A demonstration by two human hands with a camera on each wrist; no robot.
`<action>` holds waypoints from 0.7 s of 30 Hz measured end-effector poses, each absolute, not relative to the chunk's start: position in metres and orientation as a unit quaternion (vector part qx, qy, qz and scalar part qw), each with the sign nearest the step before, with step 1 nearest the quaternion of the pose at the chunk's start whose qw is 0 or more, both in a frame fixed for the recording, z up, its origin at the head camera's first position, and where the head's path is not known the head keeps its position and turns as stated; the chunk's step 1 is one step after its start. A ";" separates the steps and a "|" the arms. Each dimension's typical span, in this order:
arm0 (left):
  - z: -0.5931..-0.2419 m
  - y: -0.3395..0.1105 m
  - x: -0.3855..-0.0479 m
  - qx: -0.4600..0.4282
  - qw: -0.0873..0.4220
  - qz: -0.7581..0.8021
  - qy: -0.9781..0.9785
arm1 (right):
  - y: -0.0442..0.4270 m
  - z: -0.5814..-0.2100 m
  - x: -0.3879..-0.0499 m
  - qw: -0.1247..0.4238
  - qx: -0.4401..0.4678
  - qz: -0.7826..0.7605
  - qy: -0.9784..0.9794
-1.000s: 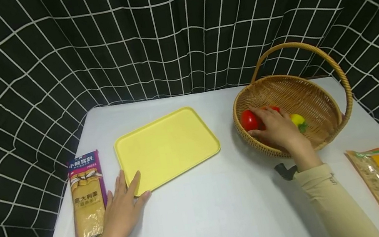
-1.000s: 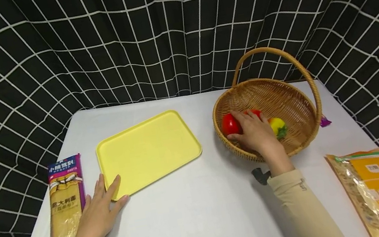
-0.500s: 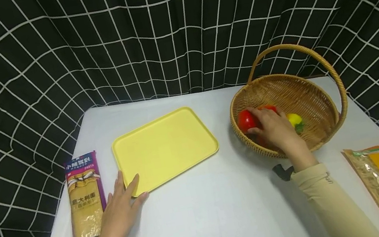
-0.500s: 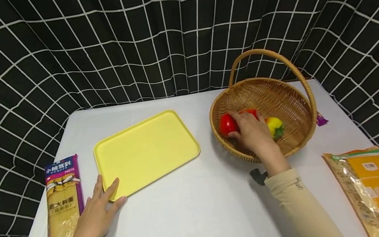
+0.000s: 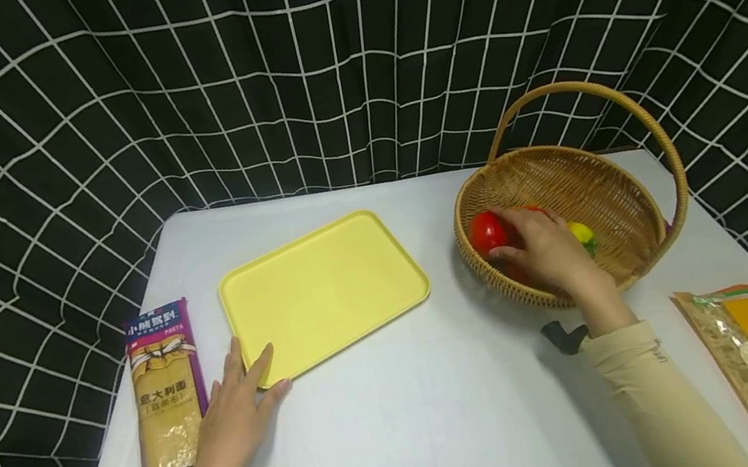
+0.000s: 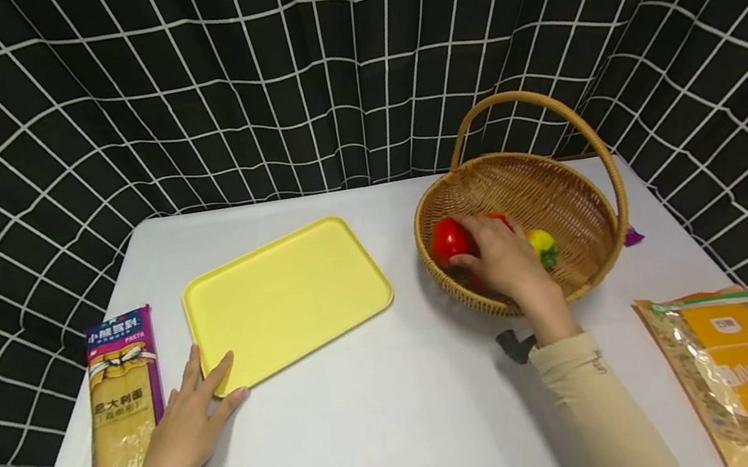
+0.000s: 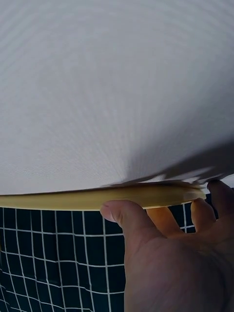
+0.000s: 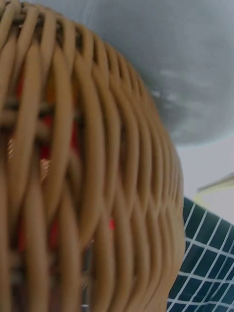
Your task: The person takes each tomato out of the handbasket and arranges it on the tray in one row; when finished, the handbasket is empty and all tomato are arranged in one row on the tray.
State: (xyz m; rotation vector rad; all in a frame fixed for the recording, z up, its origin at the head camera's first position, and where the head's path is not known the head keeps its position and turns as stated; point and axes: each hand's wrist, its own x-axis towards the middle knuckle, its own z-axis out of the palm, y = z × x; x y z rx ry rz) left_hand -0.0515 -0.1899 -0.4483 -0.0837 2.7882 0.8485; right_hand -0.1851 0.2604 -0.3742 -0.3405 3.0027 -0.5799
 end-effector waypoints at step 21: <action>-0.448 -0.189 -0.051 -0.022 0.098 0.287 0.953 | 0.219 -0.297 -0.176 -0.039 -0.142 -0.230 0.962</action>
